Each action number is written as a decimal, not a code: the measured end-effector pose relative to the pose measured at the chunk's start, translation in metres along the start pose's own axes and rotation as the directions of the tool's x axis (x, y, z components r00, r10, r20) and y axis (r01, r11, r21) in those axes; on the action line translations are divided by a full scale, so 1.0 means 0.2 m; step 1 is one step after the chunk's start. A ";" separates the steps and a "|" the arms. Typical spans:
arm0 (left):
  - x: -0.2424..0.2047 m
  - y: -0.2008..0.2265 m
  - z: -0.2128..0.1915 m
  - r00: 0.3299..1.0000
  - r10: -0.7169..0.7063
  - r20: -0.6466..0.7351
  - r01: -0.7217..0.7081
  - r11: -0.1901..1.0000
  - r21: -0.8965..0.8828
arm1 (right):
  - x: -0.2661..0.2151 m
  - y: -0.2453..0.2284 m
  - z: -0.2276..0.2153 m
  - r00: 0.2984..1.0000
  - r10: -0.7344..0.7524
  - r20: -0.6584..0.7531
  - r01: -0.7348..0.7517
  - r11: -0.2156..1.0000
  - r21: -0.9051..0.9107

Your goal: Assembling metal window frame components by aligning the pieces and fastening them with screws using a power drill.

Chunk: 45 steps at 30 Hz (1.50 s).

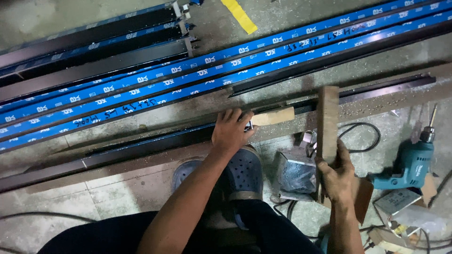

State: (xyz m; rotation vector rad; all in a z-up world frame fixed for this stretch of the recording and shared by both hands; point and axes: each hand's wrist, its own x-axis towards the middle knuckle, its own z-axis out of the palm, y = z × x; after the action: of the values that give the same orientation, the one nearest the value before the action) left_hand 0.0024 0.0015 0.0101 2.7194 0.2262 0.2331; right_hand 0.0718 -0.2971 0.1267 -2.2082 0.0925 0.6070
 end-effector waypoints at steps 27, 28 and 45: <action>0.08 0.08 -0.21 0.991 -0.088 0.102 0.101 0.987 -0.127 | 0.07 0.18 0.14 0.987 -0.115 -0.108 0.136 0.967 0.217; 0.09 0.10 -0.25 0.975 -0.139 0.176 0.166 0.975 -0.150 | 0.08 0.16 0.16 0.976 0.025 -0.216 0.063 0.918 0.393; 0.00 -0.19 -0.22 0.782 0.074 0.619 -0.228 0.958 0.173 | -0.07 0.16 -0.48 0.766 0.170 -0.620 0.207 0.848 0.489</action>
State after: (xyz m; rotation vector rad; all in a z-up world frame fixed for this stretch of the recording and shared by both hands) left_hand -0.0115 0.0516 0.0338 2.8788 -0.1694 -0.6757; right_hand 0.0893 -0.3914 0.1640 -1.7547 0.5360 -0.2267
